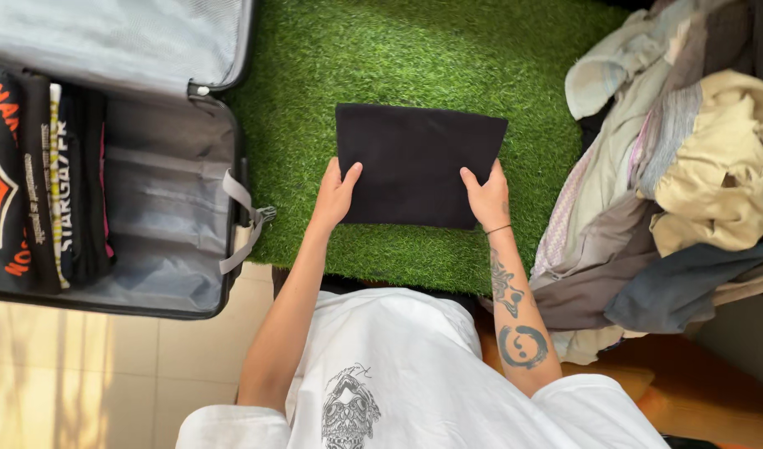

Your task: The person folds a black shirt and a white shirt by hand and places them into a suitcase, then takes a pair of tan shorts from a pile of clothes and folds them.

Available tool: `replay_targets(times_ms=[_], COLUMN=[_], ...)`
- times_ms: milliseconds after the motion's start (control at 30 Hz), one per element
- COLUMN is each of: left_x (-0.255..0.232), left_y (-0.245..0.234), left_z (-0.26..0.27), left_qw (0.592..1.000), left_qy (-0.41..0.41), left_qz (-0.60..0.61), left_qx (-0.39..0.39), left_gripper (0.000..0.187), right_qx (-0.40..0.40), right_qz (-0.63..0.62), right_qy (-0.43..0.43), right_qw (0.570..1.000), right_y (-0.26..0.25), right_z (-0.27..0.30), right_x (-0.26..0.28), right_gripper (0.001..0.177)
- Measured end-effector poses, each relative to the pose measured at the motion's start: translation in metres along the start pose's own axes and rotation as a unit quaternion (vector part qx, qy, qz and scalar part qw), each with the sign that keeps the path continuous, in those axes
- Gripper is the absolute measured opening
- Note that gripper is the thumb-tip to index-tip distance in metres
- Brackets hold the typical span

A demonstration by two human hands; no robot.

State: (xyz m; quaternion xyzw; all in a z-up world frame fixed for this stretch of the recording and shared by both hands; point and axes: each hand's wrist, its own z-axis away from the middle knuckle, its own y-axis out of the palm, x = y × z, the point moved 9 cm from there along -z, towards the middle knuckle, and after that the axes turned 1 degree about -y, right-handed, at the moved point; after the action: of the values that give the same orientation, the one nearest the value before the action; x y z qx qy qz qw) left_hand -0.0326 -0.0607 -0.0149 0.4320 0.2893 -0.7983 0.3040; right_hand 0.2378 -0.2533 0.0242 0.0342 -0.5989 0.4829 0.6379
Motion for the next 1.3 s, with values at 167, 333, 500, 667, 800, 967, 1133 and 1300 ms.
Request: replay_targets(times_ms=[167,333,500,667,800,967,1133,1300], left_x=[-0.055,-0.099,-0.121,-0.107,-0.1,-0.091,-0.087,-0.094], left_y=[-0.055,-0.14,-0.211,-0.25,-0.267,-0.267,-0.26,-0.245], left_z=[0.047,0.103,0.154,0.178,0.184,0.185,0.179,0.161], left_qw=[0.988,0.956,0.931,0.925,0.913,0.915,0.921,0.927], left_qy=[0.046,0.095,0.145,0.113,0.125,0.135,0.124,0.118], left_qz=[0.146,0.256,0.269,0.261,0.298,0.291,0.281,0.29], left_qx=[-0.024,-0.111,-0.201,-0.252,-0.249,-0.245,-0.238,-0.207], left_gripper=[0.052,0.049,0.046,0.045,0.046,0.046,0.046,0.047], right_qx=[0.113,0.256,0.35,0.385,0.4,0.404,0.402,0.377], right_qz=[-0.059,-0.122,-0.127,-0.178,-0.162,-0.163,-0.177,-0.198], right_qy=[-0.1,-0.186,-0.214,-0.189,-0.181,-0.182,-0.18,-0.151], right_qw=[0.987,0.941,0.903,0.885,0.884,0.882,0.88,0.892], right_y=[0.004,0.049,0.114,0.159,0.182,0.188,0.184,0.164], right_z=[-0.009,-0.017,-0.007,0.004,0.01,0.015,0.012,0.002], right_x=[0.127,0.256,0.333,0.339,0.336,0.333,0.324,0.302], right_gripper=[0.045,0.045,0.054,0.062,0.062,0.063,0.065,0.063])
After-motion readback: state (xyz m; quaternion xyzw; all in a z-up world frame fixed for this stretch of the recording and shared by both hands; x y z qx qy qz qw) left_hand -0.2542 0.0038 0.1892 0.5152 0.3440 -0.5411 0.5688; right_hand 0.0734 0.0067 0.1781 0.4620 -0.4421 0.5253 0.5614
